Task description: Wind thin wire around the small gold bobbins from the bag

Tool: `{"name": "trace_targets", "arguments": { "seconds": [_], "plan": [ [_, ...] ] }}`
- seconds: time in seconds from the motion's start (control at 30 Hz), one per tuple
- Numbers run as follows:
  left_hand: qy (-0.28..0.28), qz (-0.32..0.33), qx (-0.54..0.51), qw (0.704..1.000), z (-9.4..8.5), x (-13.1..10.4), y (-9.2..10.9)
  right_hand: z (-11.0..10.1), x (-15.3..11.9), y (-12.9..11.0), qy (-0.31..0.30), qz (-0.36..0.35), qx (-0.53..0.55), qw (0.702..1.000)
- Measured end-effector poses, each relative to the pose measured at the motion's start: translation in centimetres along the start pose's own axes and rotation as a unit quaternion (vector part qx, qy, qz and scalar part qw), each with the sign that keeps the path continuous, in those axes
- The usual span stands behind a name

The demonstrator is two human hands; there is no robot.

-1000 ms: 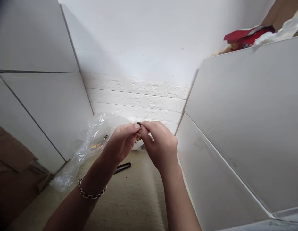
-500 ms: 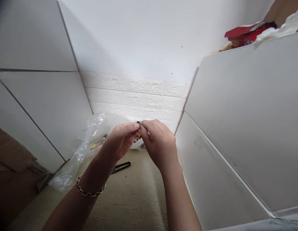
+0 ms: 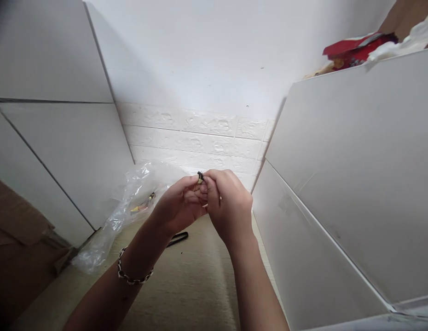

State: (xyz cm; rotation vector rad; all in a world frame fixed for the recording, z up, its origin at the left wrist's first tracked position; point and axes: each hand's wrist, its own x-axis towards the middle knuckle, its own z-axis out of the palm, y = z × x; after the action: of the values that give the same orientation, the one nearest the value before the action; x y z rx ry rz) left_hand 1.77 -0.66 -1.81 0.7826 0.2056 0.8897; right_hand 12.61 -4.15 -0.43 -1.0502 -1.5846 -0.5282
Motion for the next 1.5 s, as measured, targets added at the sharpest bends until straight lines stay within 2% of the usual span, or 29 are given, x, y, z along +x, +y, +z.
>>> {"name": "trace_targets", "arguments": {
  "seconds": [0.23,0.37,0.5,0.7,0.83,1.03,1.3,1.5],
  "plan": [
    [-0.003,-0.005,-0.001,1.0,0.2,-0.2,-0.2,-0.2,0.1,0.2,-0.011,-0.009,-0.006,1.0],
    [0.003,0.059,0.04,0.997,0.3,0.0,-0.4,-0.2,0.0,0.1,0.003,-0.01,0.018,1.0],
    [-0.019,0.144,0.088,0.986,0.5,0.0,-0.4,-0.3,0.1,-0.2,0.011,0.002,0.046,0.999],
    [-0.047,0.192,0.13,0.972,0.9,-0.2,-0.2,-0.2,0.1,-0.1,0.023,-0.006,0.059,0.998],
    [-0.055,0.203,0.146,0.967,1.1,-0.3,-0.2,-0.2,0.0,-0.1,0.041,-0.022,0.065,0.997],
    [-0.026,0.2,0.162,0.966,1.1,-0.5,0.1,-0.2,-0.1,-0.2,0.05,-0.036,0.076,0.995],
    [-0.021,0.202,0.2,0.958,1.3,-1.0,0.7,-0.2,-0.1,-0.4,0.046,-0.025,0.086,0.995],
    [-0.021,0.198,0.182,0.963,1.1,-0.8,0.5,-0.3,0.0,-0.4,0.031,-0.009,0.093,0.995]
  ]
}}
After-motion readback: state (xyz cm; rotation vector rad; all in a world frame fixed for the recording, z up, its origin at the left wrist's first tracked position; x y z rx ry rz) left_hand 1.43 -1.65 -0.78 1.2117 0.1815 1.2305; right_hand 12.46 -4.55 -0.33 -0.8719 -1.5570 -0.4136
